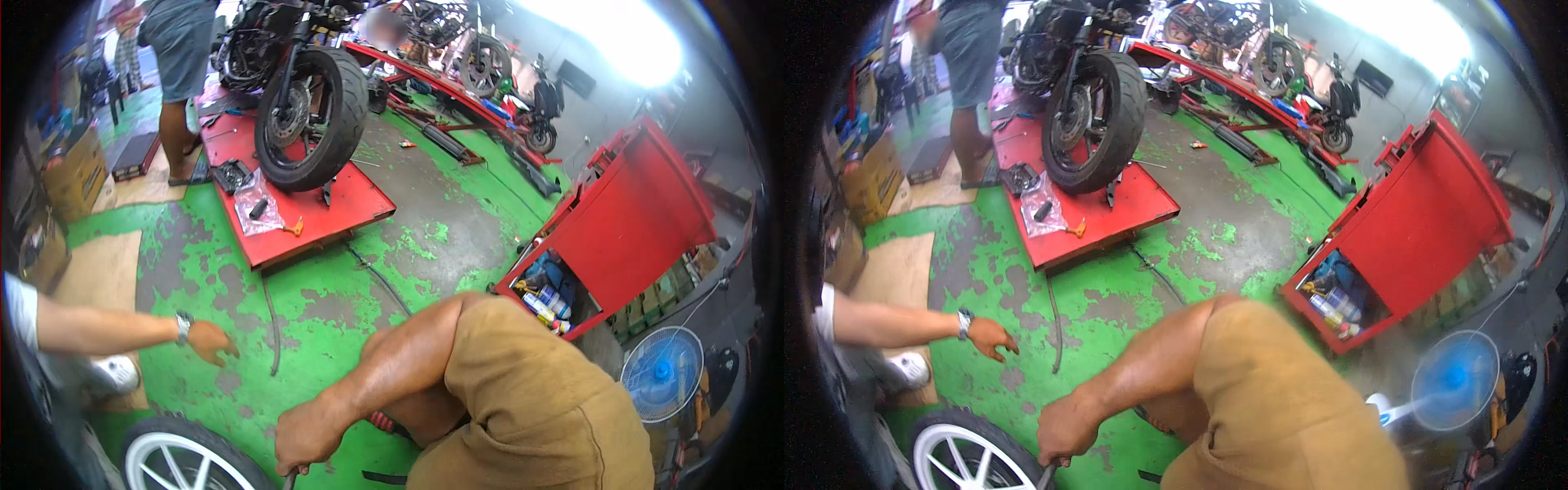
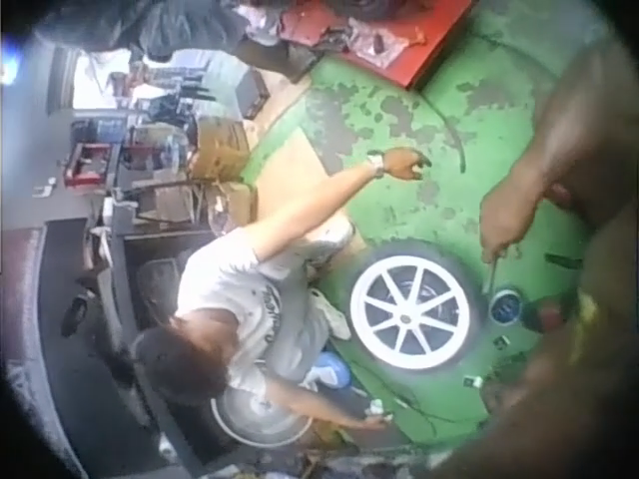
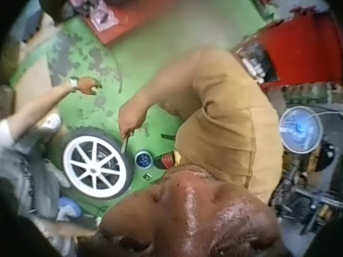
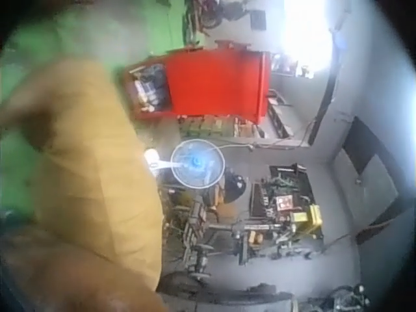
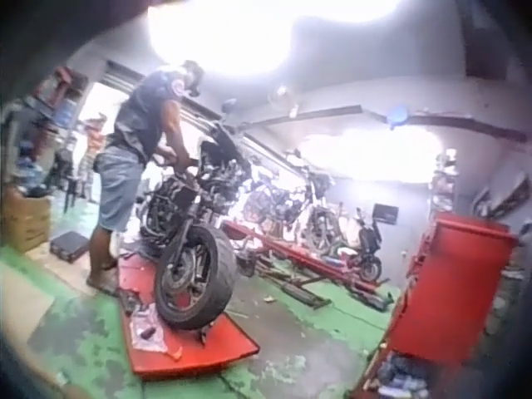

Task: Greasing motorcycle wheel bearings and installing them into the wheel hub using a punch and hammer.

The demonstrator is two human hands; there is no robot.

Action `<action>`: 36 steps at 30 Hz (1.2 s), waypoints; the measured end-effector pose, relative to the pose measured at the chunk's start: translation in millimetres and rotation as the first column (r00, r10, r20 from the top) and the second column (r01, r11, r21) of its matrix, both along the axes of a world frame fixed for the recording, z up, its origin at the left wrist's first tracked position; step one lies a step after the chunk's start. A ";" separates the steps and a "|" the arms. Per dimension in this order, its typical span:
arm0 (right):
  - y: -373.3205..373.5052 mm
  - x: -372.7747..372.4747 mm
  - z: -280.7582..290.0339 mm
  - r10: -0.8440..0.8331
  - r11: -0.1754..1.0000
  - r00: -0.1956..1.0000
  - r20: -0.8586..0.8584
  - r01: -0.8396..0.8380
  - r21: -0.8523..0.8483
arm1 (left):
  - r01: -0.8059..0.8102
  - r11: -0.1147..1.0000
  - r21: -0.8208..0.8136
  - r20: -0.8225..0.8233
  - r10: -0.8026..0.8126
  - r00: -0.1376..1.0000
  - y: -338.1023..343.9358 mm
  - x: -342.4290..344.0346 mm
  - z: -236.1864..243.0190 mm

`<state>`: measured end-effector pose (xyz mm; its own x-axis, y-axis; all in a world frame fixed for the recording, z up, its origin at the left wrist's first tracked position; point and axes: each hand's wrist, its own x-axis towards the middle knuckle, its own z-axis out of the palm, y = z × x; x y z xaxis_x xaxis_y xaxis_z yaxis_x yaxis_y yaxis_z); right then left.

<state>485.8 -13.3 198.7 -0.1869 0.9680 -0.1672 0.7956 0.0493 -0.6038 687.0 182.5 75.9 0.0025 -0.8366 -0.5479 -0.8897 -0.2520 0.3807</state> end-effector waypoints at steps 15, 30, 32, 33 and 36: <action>-112.2 -33.9 110.0 -0.706 0.616 0.664 -0.248 0.748 0.248 | 0.115 0.993 -0.003 0.040 -0.115 0.993 -31.8 14.7 67.3; -367.7 -59.9 243.7 -0.999 0.002 0.023 0.039 0.878 -0.479 | -0.820 -0.570 0.049 -0.214 0.796 -0.566 67.1 -597.9 549.0; -312.0 -18.3 230.4 -0.980 0.153 0.198 0.021 0.817 -0.556 | -0.465 -0.867 0.178 -0.266 0.413 -0.871 40.1 -629.1 546.3; -284.9 -6.5 231.9 -0.960 0.219 0.280 0.016 0.785 -0.580 | -0.348 -0.930 0.121 -0.322 0.295 -0.900 25.6 -642.9 543.0; -218.1 7.4 257.3 -0.903 0.340 0.430 -0.003 0.709 -0.618 | -0.168 -0.986 0.001 -0.310 0.159 -0.937 -31.2 -704.9 528.1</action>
<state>493.3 -231.3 456.1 0.5128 0.4538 -0.7287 0.0400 -0.8606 -0.5077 -17.9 151.3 604.0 0.3056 0.7958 -0.5228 0.7598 0.1271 0.6376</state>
